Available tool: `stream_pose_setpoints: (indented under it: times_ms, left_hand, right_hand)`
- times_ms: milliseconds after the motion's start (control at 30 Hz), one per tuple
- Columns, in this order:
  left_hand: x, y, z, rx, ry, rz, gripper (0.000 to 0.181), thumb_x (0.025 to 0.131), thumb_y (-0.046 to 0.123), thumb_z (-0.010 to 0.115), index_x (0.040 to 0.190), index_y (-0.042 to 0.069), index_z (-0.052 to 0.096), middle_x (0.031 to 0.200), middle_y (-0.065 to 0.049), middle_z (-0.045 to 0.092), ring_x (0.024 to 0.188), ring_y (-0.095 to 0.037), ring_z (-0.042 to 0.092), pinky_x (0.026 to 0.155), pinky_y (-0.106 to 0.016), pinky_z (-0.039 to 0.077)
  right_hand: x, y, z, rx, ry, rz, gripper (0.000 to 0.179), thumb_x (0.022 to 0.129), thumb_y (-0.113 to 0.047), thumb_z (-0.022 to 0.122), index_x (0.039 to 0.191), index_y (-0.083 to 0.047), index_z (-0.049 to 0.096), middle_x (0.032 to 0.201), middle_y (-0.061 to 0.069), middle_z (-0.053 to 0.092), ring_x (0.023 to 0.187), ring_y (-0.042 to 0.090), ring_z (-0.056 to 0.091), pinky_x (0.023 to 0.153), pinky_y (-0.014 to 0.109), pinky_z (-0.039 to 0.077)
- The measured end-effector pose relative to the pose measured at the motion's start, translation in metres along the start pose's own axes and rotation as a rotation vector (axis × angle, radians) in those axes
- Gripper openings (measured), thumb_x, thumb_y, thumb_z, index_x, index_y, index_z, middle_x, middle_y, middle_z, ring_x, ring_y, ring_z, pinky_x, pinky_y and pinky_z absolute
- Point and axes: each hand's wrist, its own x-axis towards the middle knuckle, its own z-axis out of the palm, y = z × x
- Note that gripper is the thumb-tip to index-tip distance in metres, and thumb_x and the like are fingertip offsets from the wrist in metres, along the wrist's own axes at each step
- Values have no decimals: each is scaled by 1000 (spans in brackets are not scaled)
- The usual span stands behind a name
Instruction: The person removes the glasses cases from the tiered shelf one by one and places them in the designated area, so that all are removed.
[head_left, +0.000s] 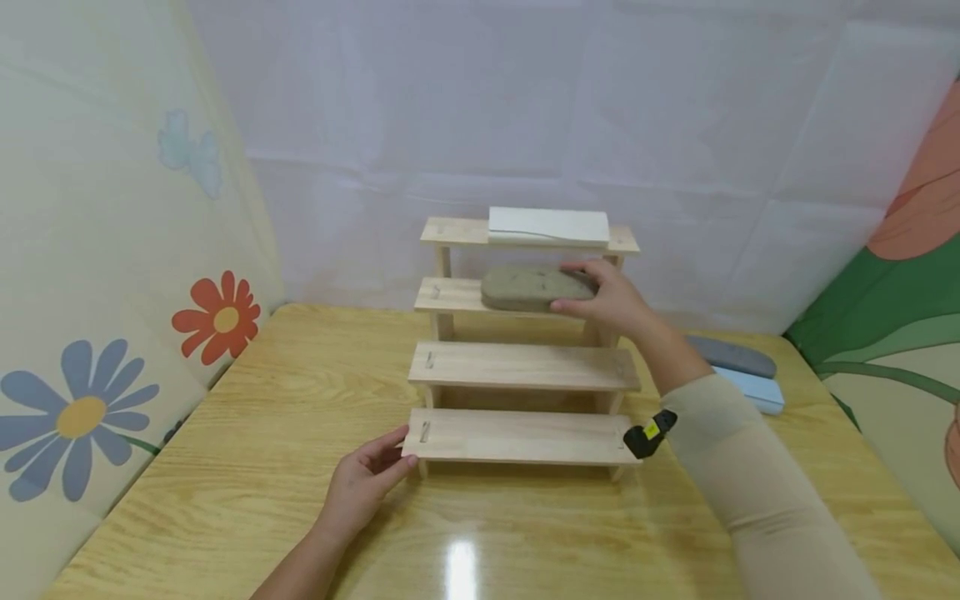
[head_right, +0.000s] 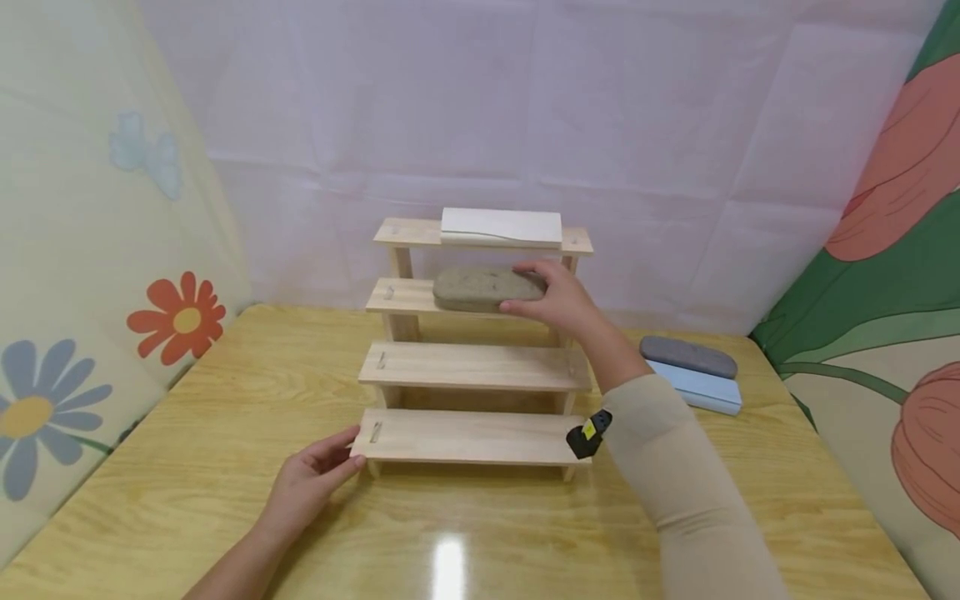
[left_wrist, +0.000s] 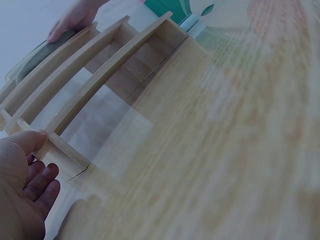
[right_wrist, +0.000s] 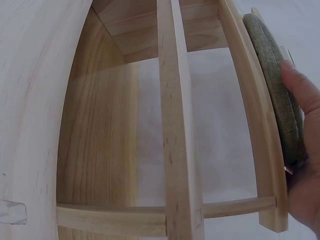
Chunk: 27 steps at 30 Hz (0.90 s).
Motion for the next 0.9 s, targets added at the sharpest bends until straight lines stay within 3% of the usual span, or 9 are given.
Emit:
stream_pose_setpoints:
  times_ms: [433,900]
  left_hand:
    - [0,1,-1,3,-10,3,49,88,12,73,132,0,58,134,-19,61,94,4,61,82,-13,52]
    - [0,-2,0,0,0,-7,49,87,12,74,132,0,58,130,-20,63,93,3,62,81,-13,53]
  right_hand:
    - [3,-6,2,23,-36,-5,74,83,-28,79,146,-11,45,154,11,39,138,32,39,116,50,32]
    - [0,-5,3,30,-2,-5,70,83,-28,80,143,-11,49,151,12,42,134,32,42,113,50,35]
